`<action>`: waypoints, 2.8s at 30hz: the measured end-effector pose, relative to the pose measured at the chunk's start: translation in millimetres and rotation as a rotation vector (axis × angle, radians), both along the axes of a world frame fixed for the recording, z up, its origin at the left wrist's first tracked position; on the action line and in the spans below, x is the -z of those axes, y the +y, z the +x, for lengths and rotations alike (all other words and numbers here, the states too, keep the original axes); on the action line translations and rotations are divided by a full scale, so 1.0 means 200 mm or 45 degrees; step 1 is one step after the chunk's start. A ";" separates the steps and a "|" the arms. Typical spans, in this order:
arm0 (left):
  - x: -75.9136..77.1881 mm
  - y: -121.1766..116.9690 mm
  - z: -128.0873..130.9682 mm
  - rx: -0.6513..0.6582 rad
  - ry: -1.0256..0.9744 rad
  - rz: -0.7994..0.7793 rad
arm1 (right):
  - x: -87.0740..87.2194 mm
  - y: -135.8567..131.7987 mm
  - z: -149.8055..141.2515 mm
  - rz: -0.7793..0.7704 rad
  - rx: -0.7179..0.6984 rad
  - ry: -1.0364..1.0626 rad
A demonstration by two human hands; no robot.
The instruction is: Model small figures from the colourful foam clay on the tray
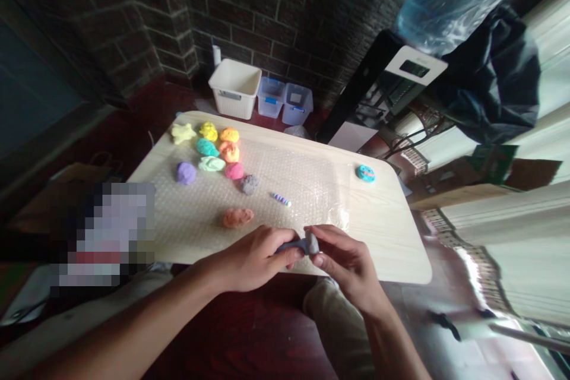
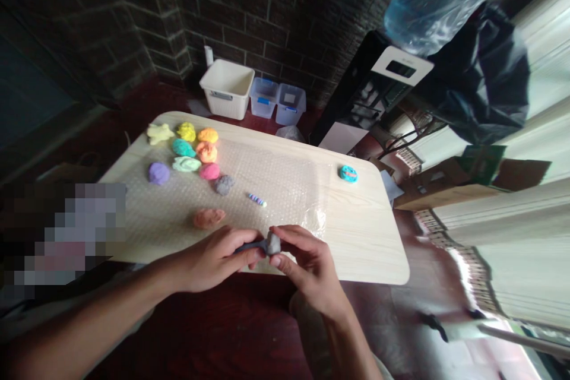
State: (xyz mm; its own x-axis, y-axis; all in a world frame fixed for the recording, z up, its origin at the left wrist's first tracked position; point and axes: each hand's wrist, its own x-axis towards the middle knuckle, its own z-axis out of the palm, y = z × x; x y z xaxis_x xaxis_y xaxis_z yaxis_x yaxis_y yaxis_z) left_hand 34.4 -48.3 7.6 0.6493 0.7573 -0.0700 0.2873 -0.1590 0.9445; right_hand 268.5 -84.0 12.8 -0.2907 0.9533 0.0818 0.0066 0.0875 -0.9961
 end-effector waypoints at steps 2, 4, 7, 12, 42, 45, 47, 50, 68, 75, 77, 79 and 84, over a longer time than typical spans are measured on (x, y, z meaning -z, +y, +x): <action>0.01 -0.01 0.00 -0.021 0.028 0.080 | 0.01 0.00 -0.01 0.028 0.026 -0.014; 0.01 -0.01 -0.01 -0.049 0.060 0.179 | 0.02 0.00 -0.03 0.045 0.049 -0.036; 0.03 -0.02 -0.01 -0.066 0.109 0.287 | 0.04 0.01 -0.05 0.053 0.052 -0.046; 0.05 -0.03 -0.01 -0.078 0.140 0.326 | 0.05 0.01 -0.05 0.047 0.067 -0.049; 0.04 0.07 -0.14 -0.825 -1.077 -0.767 | 0.12 0.11 -0.46 -0.239 0.139 0.271; 0.03 0.09 -0.12 -0.843 -0.993 -0.645 | 0.12 0.16 -0.51 -0.159 0.114 0.260; 0.01 0.10 -0.12 -0.852 -0.877 -0.542 | 0.12 0.20 -0.50 -0.140 0.130 0.244; 0.00 0.13 -0.19 -0.936 -0.605 -0.323 | 0.10 0.26 -0.44 -0.125 0.272 0.182; 0.08 0.09 -0.47 -0.704 0.537 0.492 | 0.12 0.24 -0.20 0.292 0.219 -0.947; 0.11 0.25 -0.46 -0.711 0.490 0.756 | 0.14 0.24 -0.21 0.341 0.082 -1.009; 0.13 0.30 -0.43 -0.637 0.486 0.774 | 0.16 0.25 -0.21 0.320 0.070 -1.044; 0.16 0.35 -0.39 -0.530 0.495 0.786 | 0.17 0.25 -0.20 0.313 0.061 -1.077; 0.21 0.40 -0.32 -0.341 0.583 0.806 | 0.17 0.24 -0.18 0.318 0.078 -1.070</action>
